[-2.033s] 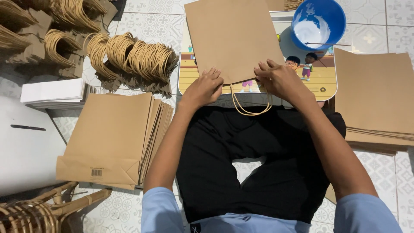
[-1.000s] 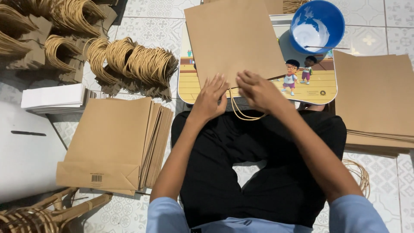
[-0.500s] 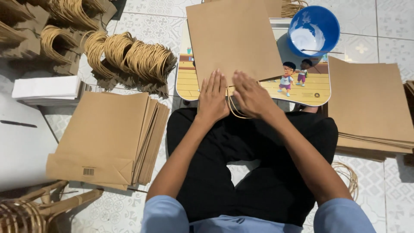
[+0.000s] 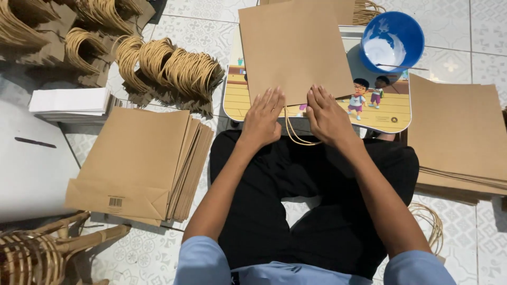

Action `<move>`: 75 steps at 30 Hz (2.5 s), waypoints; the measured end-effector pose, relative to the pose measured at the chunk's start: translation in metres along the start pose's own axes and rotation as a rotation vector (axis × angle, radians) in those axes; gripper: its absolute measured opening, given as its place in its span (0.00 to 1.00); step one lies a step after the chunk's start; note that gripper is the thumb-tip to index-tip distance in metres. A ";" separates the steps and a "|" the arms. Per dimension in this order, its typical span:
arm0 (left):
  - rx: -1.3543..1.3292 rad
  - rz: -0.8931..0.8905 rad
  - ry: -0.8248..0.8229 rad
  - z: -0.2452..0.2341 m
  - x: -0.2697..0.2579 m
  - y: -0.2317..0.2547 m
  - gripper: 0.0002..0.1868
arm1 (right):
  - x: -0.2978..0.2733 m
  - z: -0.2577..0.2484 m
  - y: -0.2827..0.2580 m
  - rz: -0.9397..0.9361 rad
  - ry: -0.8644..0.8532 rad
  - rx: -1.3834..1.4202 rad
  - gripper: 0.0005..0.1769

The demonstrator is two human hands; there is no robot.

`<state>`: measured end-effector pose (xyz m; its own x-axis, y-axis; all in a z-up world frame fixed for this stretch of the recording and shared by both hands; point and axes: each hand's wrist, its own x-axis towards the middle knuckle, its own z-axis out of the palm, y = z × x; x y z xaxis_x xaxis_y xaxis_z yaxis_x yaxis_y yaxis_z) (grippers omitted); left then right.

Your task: Attaching paper handles to brown paper bags using glue and paper strips.

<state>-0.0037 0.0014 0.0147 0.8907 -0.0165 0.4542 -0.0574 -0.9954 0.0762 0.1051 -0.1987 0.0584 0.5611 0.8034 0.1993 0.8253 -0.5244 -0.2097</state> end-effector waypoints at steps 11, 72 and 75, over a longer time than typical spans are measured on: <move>0.045 0.157 -0.020 0.014 0.029 -0.007 0.39 | 0.007 0.013 0.006 -0.017 0.115 -0.098 0.30; -0.238 0.140 -0.311 0.039 0.074 0.021 0.35 | 0.000 -0.010 0.050 -0.109 -0.009 0.108 0.38; -0.238 0.102 -0.307 0.045 0.076 0.025 0.37 | -0.016 -0.011 0.050 -0.103 0.010 0.044 0.38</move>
<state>0.0832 -0.0285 0.0110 0.9662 -0.1777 0.1866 -0.2235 -0.9382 0.2641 0.1377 -0.2410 0.0549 0.4746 0.8494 0.2310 0.8749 -0.4265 -0.2292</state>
